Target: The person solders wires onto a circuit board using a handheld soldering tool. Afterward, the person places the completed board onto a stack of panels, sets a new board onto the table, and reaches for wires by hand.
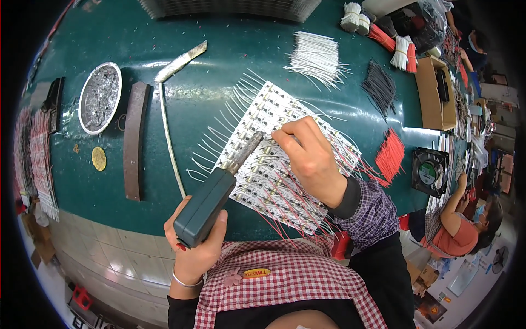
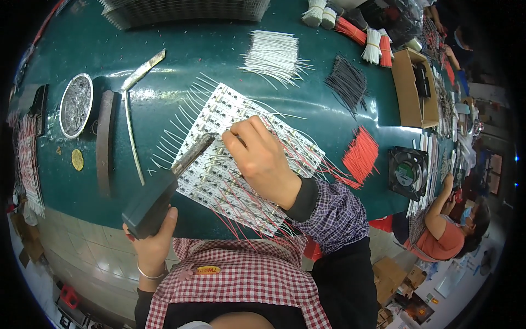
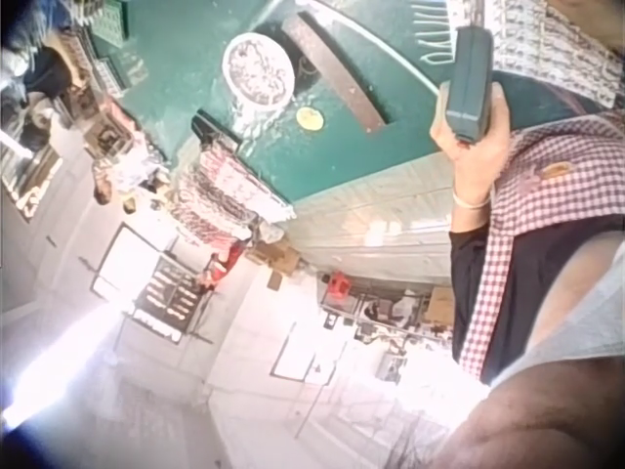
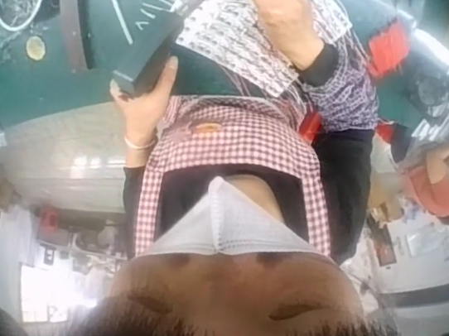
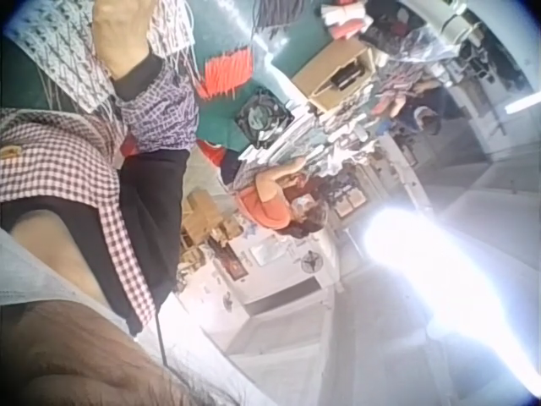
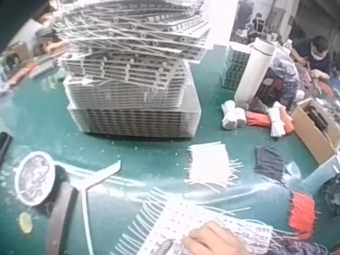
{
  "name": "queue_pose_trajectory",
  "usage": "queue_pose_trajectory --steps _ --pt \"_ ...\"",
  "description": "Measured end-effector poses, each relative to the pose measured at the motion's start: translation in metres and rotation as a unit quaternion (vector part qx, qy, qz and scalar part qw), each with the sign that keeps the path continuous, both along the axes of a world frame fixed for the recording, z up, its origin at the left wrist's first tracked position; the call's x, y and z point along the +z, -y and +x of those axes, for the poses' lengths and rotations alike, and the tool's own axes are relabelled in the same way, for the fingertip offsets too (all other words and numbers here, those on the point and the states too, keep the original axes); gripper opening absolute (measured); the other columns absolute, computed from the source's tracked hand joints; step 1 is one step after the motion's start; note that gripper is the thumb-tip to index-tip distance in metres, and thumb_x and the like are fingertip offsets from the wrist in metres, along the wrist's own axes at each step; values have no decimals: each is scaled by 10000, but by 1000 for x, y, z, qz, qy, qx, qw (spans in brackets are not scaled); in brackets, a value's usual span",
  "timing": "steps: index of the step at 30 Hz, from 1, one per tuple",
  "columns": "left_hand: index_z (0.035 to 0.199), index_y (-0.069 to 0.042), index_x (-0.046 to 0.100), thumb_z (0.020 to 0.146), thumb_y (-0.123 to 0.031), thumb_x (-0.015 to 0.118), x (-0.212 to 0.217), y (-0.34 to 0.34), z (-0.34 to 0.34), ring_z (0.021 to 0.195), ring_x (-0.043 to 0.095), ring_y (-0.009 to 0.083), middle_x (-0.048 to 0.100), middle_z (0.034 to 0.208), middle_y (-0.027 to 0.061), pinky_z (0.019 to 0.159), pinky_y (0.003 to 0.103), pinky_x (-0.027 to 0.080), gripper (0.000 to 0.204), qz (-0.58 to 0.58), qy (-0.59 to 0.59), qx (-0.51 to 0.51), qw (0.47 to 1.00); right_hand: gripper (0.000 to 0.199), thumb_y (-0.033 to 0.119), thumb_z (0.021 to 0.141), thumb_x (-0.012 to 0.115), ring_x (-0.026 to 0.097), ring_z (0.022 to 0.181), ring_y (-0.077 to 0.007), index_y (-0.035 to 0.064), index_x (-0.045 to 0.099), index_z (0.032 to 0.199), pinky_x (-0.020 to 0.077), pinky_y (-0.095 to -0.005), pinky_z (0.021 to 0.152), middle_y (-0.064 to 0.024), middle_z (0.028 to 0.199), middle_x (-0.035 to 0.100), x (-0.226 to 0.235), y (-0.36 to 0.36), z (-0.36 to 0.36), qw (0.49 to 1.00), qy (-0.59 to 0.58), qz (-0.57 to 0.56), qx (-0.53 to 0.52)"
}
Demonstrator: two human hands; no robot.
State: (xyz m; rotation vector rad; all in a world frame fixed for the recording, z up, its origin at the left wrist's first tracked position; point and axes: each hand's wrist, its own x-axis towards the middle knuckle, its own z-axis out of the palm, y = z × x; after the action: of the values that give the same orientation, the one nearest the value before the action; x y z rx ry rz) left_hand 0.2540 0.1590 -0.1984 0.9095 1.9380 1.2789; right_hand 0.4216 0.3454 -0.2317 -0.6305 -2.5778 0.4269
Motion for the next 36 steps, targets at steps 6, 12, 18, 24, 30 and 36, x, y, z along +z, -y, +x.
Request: queue_pose_trajectory --steps 6,12,18,24,30,36 --pt "844 51 672 728 36 718 6 -4 -4 619 614 222 665 806 125 595 280 495 126 -6 -58 -41 997 291 -7 723 597 548 875 -247 -20 607 1013 502 -331 668 -98 951 558 1 -1 -1 1000 2 11 6" --pt "902 62 683 719 24 731 2 1 -2 649 646 166 682 818 116 614 265 520 193 -2 -13 11 1000 285 -11 725 598 542 878 -244 -23 603 1010 501 -323 673 -96 947 554 3 -1 -1 1000 13 18 4" --pt "938 59 689 712 20 739 -6 5 -2 656 649 155 686 835 115 620 259 524 234 51 -35 22 998 296 -25 722 594 539 886 -259 -22 596 1018 494 -346 706 -101 947 550 4 0 -2 1000 4 0 5" --pt "946 59 687 720 13 742 -6 7 -4 656 647 156 686 841 113 625 255 524 237 58 -49 15 997 330 -28 700 596 555 884 -280 -31 593 1031 490 -354 731 -123 973 574 13 4 2 1000 -8 -13 15" --pt "958 61 686 735 -2 744 -3 11 -3 692 657 148 689 860 113 643 254 528 239 30 -4 23 999 325 -30 688 596 572 870 -281 -36 611 1012 499 -352 725 -125 952 592 9 3 2 999 -15 -33 34" --pt "966 66 683 735 -6 748 -4 12 -2 702 662 154 693 863 120 649 256 528 251 28 -4 25 999 311 -35 691 597 579 866 -275 -36 620 1001 501 -347 728 -122 942 596 11 4 2 999 -10 -29 24"
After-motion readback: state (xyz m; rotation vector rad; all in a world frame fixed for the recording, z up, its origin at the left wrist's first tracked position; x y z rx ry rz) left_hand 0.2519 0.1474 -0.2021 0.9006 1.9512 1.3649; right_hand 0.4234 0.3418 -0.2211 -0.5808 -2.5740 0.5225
